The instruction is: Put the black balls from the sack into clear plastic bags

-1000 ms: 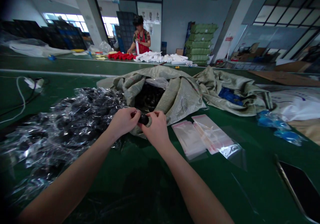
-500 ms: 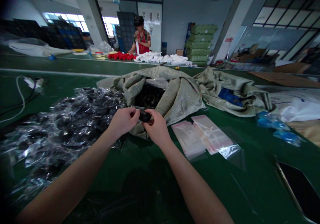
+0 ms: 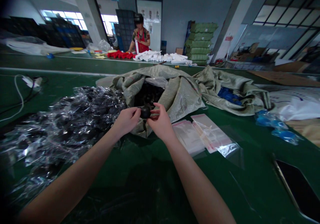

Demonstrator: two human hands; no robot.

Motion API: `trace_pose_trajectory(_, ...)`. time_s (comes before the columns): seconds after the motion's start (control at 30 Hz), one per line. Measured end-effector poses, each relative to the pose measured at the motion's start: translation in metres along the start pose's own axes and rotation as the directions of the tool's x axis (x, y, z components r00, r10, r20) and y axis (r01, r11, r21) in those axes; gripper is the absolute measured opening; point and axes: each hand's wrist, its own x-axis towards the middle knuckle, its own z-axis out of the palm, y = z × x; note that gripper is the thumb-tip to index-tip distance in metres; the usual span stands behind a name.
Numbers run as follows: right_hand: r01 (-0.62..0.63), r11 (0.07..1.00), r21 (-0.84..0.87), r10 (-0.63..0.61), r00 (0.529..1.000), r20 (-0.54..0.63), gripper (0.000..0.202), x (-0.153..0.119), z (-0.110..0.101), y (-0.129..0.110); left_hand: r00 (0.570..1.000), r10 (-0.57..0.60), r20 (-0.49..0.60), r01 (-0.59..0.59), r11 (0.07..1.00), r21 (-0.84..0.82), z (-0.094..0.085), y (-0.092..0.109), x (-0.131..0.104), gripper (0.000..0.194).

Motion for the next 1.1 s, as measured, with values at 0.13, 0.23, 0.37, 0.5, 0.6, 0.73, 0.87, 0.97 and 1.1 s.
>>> trace_pose_trajectory(0.13,-0.130,0.986,0.100,0.140,0.986,-0.094,0.043,0.007,-0.003,0.001,1.000,-0.004,0.012,0.006,0.990,-0.140,0.002,0.000,0.001,0.040)
trace_pose_trajectory(0.23,-0.157,0.983,0.099,0.168,0.978,-0.121,0.022,0.010,-0.004,0.004,1.000,0.007,-0.001,-0.008,0.983,-0.183,0.004,0.001,0.000,0.039)
trace_pose_trajectory(0.37,-0.141,0.988,-0.066,0.129,0.978,-0.166,0.014,0.008,-0.007,0.001,1.000,0.001,-0.002,-0.001,0.985,-0.170,0.007,0.002,0.001,0.040)
trace_pose_trajectory(0.5,-0.044,0.857,-0.513,-0.091,0.968,-0.235,0.016,0.006,-0.012,-0.028,0.997,-0.076,0.026,0.078,0.993,-0.085,0.005,0.009,0.001,0.041)
trace_pose_trajectory(0.6,-0.004,0.738,-0.675,-0.199,0.954,-0.223,0.019,0.007,-0.017,-0.056,0.991,-0.128,0.031,0.129,0.992,-0.013,-0.004,0.019,0.002,0.041)
trace_pose_trajectory(0.73,0.009,0.652,-0.759,-0.220,0.959,-0.178,0.018,0.010,-0.022,-0.077,0.990,-0.143,-0.003,0.143,0.990,-0.021,-0.022,0.028,0.004,0.039)
trace_pose_trajectory(0.87,0.033,0.642,-0.766,-0.219,0.965,-0.142,0.018,0.009,-0.022,-0.084,0.986,-0.167,-0.006,0.166,0.986,-0.033,-0.034,0.032,0.002,0.037)
trace_pose_trajectory(0.97,0.055,0.647,-0.761,-0.216,0.970,-0.114,0.017,0.008,-0.019,-0.085,0.982,-0.188,-0.033,0.187,0.982,-0.027,-0.038,0.034,-0.002,0.037)
trace_pose_trajectory(1.1,0.041,0.690,-0.723,-0.168,0.980,-0.104,0.017,0.004,-0.015,-0.079,0.972,-0.230,-0.054,0.227,0.972,-0.058,-0.036,0.029,-0.008,0.037)
